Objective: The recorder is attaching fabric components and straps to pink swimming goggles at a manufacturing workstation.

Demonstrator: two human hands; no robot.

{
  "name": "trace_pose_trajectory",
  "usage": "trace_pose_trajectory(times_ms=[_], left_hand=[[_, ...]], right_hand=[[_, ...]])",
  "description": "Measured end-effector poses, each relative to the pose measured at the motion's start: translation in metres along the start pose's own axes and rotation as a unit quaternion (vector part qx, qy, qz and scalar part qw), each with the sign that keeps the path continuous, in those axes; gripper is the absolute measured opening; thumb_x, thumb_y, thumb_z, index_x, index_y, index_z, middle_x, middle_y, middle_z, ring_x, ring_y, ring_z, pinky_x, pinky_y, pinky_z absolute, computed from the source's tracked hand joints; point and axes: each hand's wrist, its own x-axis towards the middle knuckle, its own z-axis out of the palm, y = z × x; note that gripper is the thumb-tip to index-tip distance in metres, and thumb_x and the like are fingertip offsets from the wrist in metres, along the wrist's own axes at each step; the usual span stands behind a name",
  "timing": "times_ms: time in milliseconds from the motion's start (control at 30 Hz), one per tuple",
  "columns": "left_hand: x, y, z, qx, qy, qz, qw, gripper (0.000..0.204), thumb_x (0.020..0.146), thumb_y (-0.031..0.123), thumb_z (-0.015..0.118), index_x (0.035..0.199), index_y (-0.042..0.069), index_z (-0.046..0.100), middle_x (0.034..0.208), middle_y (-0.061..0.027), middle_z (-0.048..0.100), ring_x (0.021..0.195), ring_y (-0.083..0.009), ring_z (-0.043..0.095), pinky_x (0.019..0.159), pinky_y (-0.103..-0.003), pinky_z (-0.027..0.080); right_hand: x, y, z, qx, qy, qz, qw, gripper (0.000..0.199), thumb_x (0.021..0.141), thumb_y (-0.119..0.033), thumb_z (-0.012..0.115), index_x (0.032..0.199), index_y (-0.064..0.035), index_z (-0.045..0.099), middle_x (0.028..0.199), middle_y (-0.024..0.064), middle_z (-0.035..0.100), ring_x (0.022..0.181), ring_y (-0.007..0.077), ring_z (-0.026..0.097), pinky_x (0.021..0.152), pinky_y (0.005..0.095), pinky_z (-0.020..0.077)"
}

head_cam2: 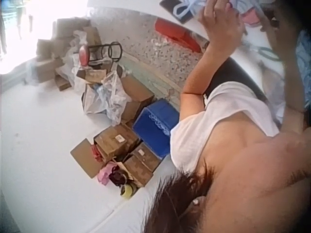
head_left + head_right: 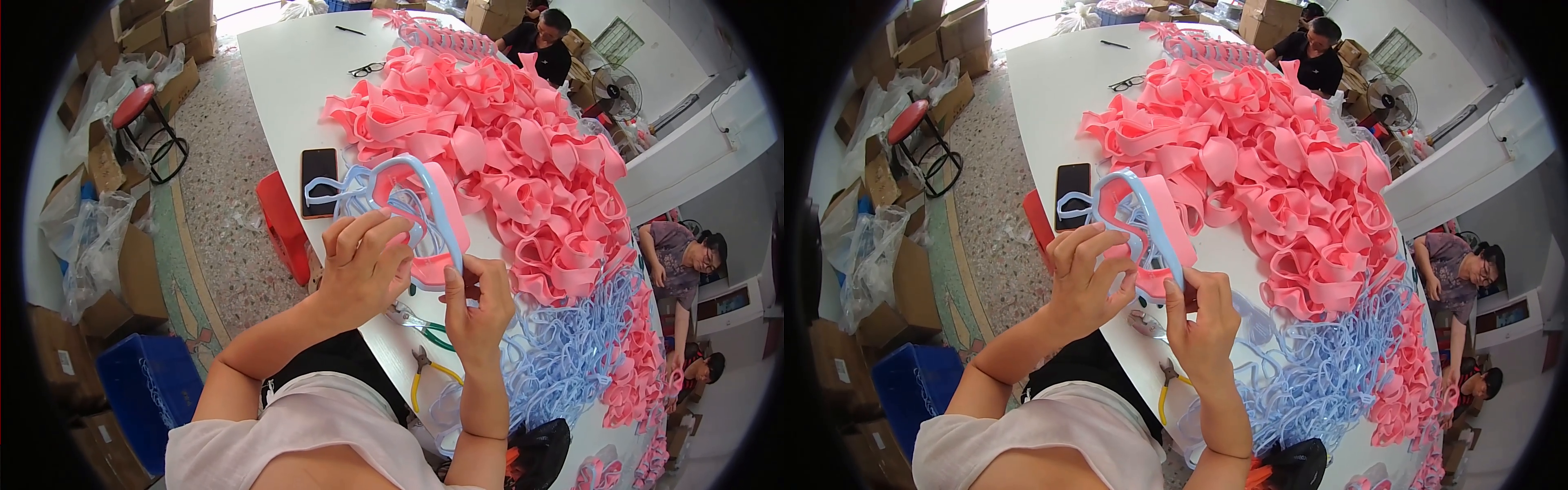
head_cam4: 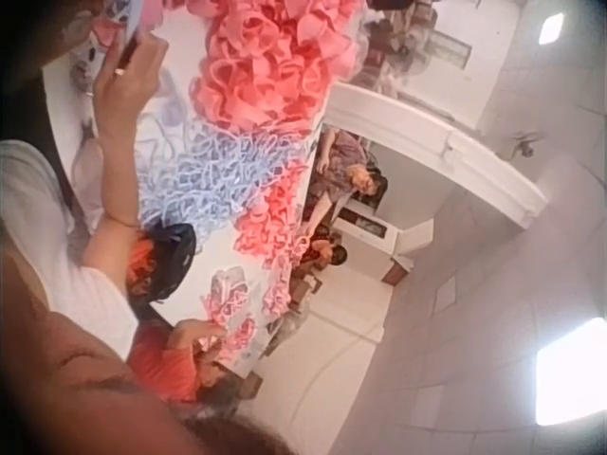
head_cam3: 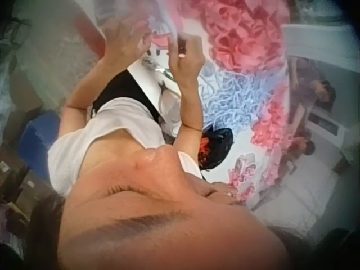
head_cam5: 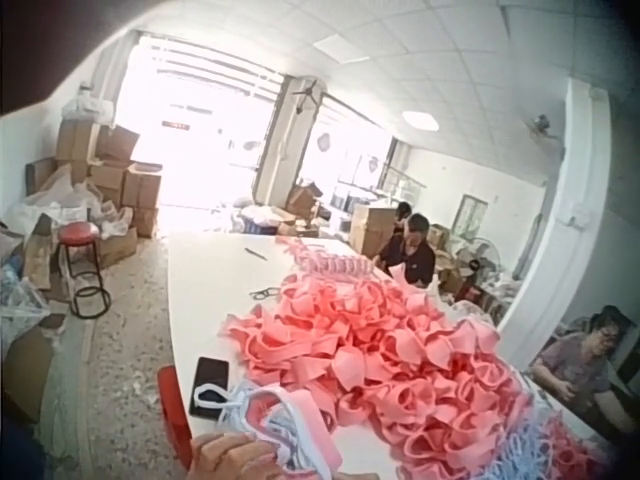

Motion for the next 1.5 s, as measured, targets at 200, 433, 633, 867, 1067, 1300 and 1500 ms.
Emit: trace_pose_trajectory(times_ms=[200, 433, 633, 867, 1067, 1300, 1500], left_hand=[[-0.005, -0.016, 0.007, -0.012, 0.032, 0.084, 0.996, 0.024, 0.065, 0.004, 0.068, 0.087, 0.013, 0.064, 0.119, 0.0043, 0.056, 0.12, -0.0145, 0.044, 0.096, -0.033, 0.035], [-0.014, -0.027, 0.008, -0.081, 0.062, 0.133, 0.986, 0.029, 0.066, 0.01, 0.069, 0.095, 0.014, 0.067, 0.114, 0.0074, 0.054, 0.119, -0.0121, 0.043, 0.097, -0.033, 0.035], [-0.015, -0.024, -0.001, -0.107, 0.028, 0.078, 0.991, 0.03, 0.068, 0.015, 0.073, 0.098, 0.016, 0.067, 0.117, 0.0019, 0.054, 0.121, -0.019, 0.042, 0.101, -0.038, 0.032], [-0.006, -0.015, -0.004, -0.1, -0.025, -0.013, 0.995, 0.028, 0.064, 0.012, 0.076, 0.088, 0.015, 0.064, 0.119, 0.0002, 0.055, 0.124, -0.0244, 0.04, 0.102, -0.04, 0.031], [-0.019, -0.035, 0.005, -0.124, -0.001, 0.126, 0.984, 0.024, 0.065, 0.012, 0.075, 0.085, 0.017, 0.063, 0.124, 0.0037, 0.054, 0.125, -0.0195, 0.04, 0.103, -0.04, 0.032], [-0.029, -0.038, -0.008, -0.179, -0.11, 0.245, 0.947, 0.027, 0.069, 0.017, 0.072, 0.095, 0.019, 0.066, 0.119, 0.0046, 0.061, 0.123, -0.0159, 0.049, 0.113, -0.043, 0.029], [-0.016, -0.023, -0.015, -0.153, -0.098, 0.201, 0.963, 0.041, 0.071, 0.02, 0.073, 0.112, 0.018, 0.066, 0.111, 0.001, 0.064, 0.116, -0.0189, 0.055, 0.109, -0.045, 0.034]], right_hand=[[-0.002, -0.005, 0.002, 0.009, 0.001, 0.012, 1.0, 0.016, 0.087, -0.004, 0.068, 0.099, 0.0019, 0.061, 0.084, 0.0102, 0.058, 0.059, 0.0155, 0.061, 0.05, 0.0259, 0.0525], [-0.003, -0.006, 0.004, 0.017, 0.003, 0.022, 1.0, 0.013, 0.09, -0.008, 0.066, 0.099, 0.0018, 0.062, 0.083, 0.0068, 0.055, 0.064, 0.0106, 0.06, 0.049, 0.0229, 0.0565], [-0.002, -0.004, 0.004, 0.018, 0.015, 0.024, 0.999, 0.014, 0.091, -0.009, 0.065, 0.099, 0.002, 0.062, 0.084, 0.007, 0.055, 0.063, 0.0108, 0.06, 0.049, 0.0231, 0.0563], [-0.002, -0.004, 0.009, 0.007, 0.014, 0.013, 1.0, 0.015, 0.09, -0.009, 0.066, 0.099, 0.0022, 0.062, 0.086, 0.0073, 0.055, 0.064, 0.0112, 0.061, 0.049, 0.0228, 0.0553], [-0.001, -0.004, 0.008, 0.02, 0.007, 0.018, 1.0, 0.015, 0.09, -0.009, 0.066, 0.099, 0.0019, 0.062, 0.085, 0.0071, 0.055, 0.064, 0.0116, 0.061, 0.049, 0.0228, 0.0554], [0.004, -0.001, 0.002, 0.03, 0.022, 0.044, 0.998, 0.015, 0.088, -0.005, 0.067, 0.1, 0.0022, 0.061, 0.086, 0.0099, 0.058, 0.062, 0.0159, 0.063, 0.052, 0.0264, 0.053], [0.004, 0.003, 0.001, 0.027, 0.032, 0.041, 0.998, 0.014, 0.089, -0.006, 0.067, 0.098, 0.0024, 0.062, 0.085, 0.0084, 0.057, 0.063, 0.0138, 0.062, 0.051, 0.0254, 0.0532]])
